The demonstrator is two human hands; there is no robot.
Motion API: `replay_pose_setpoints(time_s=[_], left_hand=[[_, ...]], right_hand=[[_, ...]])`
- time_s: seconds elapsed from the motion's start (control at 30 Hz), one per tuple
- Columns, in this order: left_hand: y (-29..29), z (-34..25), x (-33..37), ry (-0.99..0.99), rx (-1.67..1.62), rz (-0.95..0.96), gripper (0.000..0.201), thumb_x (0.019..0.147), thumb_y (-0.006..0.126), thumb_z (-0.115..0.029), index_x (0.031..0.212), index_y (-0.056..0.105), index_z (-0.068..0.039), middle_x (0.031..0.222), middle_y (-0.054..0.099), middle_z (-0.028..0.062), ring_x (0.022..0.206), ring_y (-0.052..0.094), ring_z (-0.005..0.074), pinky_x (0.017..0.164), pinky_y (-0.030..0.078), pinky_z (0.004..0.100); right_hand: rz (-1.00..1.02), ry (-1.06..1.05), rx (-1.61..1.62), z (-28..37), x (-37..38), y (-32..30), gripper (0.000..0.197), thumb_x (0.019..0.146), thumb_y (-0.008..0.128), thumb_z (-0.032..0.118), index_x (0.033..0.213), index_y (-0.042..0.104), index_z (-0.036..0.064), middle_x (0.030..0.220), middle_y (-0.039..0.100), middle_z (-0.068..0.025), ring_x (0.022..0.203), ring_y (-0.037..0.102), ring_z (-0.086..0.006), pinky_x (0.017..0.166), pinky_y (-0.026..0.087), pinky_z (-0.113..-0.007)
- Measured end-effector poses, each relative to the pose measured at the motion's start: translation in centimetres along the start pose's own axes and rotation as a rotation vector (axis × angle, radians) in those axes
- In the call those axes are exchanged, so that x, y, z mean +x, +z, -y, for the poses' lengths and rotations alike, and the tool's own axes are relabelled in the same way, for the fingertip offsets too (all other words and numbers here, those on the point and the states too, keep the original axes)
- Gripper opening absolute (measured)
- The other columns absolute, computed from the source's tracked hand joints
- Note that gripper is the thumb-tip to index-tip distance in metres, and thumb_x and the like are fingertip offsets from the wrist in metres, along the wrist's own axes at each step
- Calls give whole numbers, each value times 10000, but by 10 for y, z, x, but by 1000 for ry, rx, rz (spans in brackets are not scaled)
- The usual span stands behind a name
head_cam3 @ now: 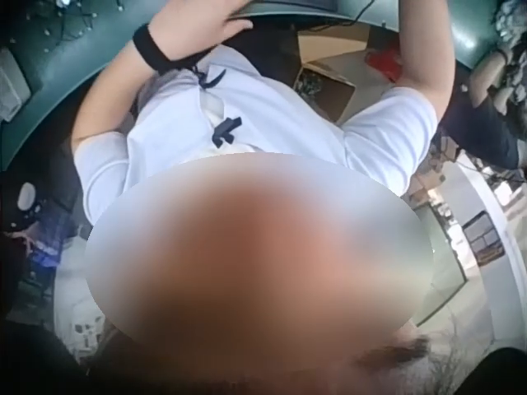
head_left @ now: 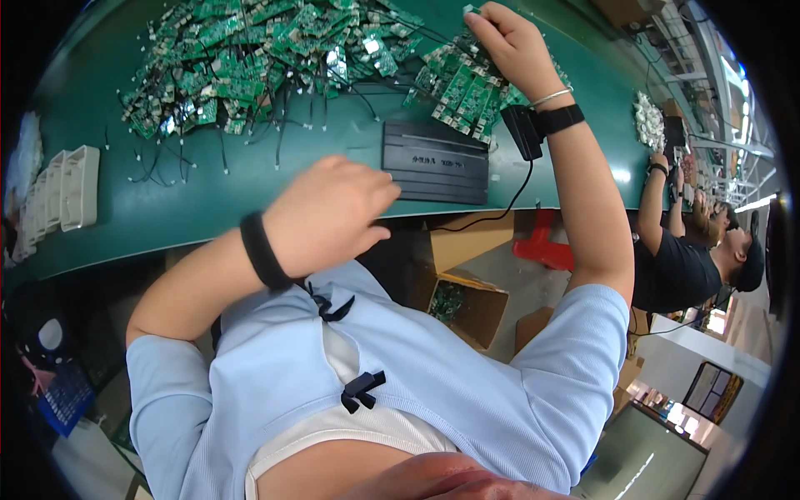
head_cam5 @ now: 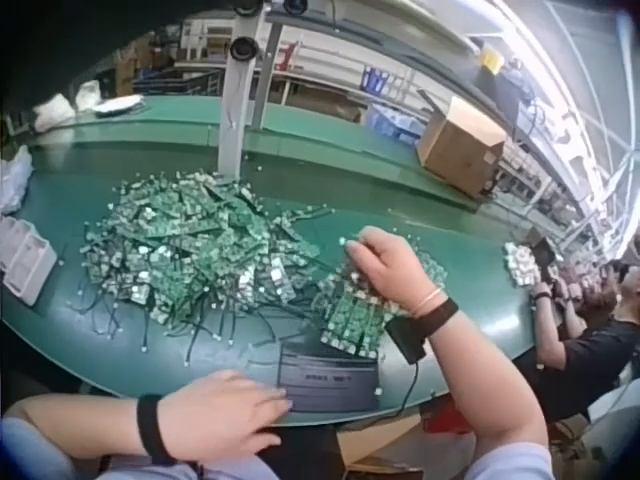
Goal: The person separates circuit boards from a panel and places them into a slot on a black fixture, repeating this for several boards. They then remove the boards from the fixture, pick up a white plastic housing, and insert a circuit board into it.
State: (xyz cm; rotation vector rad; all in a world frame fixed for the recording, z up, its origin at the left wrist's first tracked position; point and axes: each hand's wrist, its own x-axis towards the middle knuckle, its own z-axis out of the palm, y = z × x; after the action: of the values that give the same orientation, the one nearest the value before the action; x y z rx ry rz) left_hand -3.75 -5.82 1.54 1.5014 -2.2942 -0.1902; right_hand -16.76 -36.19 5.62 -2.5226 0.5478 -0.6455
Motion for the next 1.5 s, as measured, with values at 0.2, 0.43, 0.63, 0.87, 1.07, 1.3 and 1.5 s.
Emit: replay_pose_setpoints(time_s=[0.2, 0.43, 0.63, 0.87, 1.07, 1.3, 1.5], left_hand=[[-40, 64, 59, -279, -555, -617, 795, 783, 853, -257, 1417, 448, -1, 1395, 532, 197, 1285, 531, 304, 1064, 431, 388], [-80, 103, 118, -429, -1091, -268, 681, 839, 820, -159, 1402, 477, 11, 1316, 607, 169, 1269, 559, 241, 1074, 443, 349], [-75, 152, 131, -556, -995, -396, 374, 862, 795, -125, 1152, 602, 11, 968, 677, 78, 868, 653, 149, 786, 537, 287], [-100, 179, 126, -701, -1005, -355, 293, 870, 794, -145, 1069, 622, -17, 873, 669, 26, 725, 632, 103, 628, 505, 267], [-116, 190, 105, -678, -732, -137, 475, 820, 837, -261, 1166, 601, -37, 989, 685, 66, 816, 661, 124, 641, 538, 311], [-151, 198, 61, -443, 86, -266, 713, 727, 854, -285, 1314, 568, 2, 1240, 644, 186, 1084, 648, 304, 919, 521, 396], [-152, 142, 75, -225, 233, -263, 526, 800, 782, -218, 1255, 599, -25, 1228, 630, 153, 1131, 605, 341, 980, 487, 412]], right_hand=[[-260, -146, 156, 11, 25, -19, 249, 1008, 598, 179, 822, 529, 29, 695, 467, -39, 653, 444, -129, 606, 418, -303], [-454, -262, 270, 54, 70, 8, 244, 1013, 591, 215, 839, 541, 51, 675, 512, -72, 615, 517, -163, 590, 444, -331], [-704, -224, -210, 60, 110, 47, 242, 939, 690, 294, 887, 661, 58, 781, 672, -91, 686, 660, -282, 561, 492, -360], [-766, -55, -290, 76, 143, 66, 302, 1014, 558, 303, 820, 555, 71, 705, 620, -177, 657, 634, -351, 584, 485, -448], [-650, 218, -81, 85, 154, 66, 330, 1011, 541, 348, 900, 613, 45, 876, 695, -221, 833, 665, -435, 678, 524, -493], [33, -79, -159, 6, 110, 16, 423, 1005, 545, 333, 1210, 621, -29, 1179, 678, -240, 1147, 626, -363, 851, 527, -448], [155, 466, -376, 42, -48, -48, 376, 887, 734, 360, 834, 670, -7, 678, 635, -147, 631, 626, -268, 613, 493, -396]])
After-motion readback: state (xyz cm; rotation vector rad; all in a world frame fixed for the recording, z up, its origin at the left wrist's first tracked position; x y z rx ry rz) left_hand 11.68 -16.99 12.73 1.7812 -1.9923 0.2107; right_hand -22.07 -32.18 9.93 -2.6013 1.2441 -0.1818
